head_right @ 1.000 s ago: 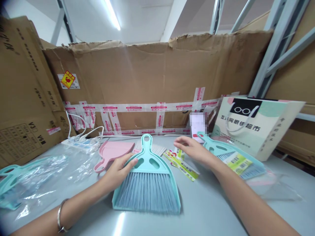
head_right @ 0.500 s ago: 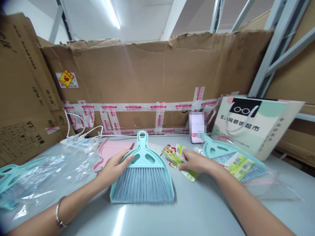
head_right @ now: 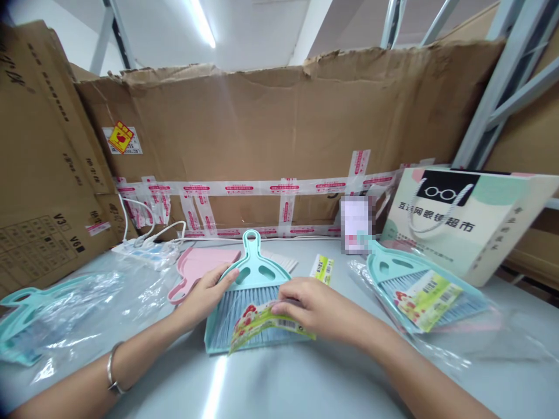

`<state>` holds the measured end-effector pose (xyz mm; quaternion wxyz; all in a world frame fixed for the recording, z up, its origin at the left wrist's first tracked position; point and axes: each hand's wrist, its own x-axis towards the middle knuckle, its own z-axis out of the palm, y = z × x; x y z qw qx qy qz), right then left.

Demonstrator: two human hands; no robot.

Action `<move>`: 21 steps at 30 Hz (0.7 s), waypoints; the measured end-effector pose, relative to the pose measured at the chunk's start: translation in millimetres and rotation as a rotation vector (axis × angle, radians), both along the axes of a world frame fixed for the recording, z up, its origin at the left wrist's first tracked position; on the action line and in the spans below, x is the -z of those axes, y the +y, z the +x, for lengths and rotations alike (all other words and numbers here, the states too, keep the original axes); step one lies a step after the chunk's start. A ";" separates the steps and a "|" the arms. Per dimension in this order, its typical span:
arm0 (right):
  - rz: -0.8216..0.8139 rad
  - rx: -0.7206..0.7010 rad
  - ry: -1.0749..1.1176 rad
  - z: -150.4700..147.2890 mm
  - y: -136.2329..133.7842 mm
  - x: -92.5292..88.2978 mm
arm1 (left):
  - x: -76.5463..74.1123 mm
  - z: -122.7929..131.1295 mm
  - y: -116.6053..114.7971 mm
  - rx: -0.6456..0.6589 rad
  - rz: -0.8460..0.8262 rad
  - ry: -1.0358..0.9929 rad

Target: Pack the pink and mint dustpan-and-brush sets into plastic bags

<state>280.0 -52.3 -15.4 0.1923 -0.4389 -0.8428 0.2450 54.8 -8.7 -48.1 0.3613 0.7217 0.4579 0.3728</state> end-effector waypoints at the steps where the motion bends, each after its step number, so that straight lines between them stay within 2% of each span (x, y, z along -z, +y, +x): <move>1: 0.059 0.006 -0.042 -4.1 0.5 3.5 | -0.3 0.3 -0.8 0.004 -0.002 -0.004; 5: 0.147 0.081 -0.151 -7.8 4.7 12.8 | -3.2 1.4 -4.4 0.025 -0.019 -0.017; 10: 0.208 0.145 -0.199 -7.0 5.9 14.2 | -8.2 0.9 -8.9 0.075 -0.086 -0.053; 19: 0.323 0.224 -0.167 -11.8 5.1 18.3 | -12.1 0.6 -12.0 0.107 -0.038 0.053; 21: 0.362 0.276 -0.093 -9.6 5.0 18.3 | -12.5 -0.6 -10.5 0.108 -0.033 0.029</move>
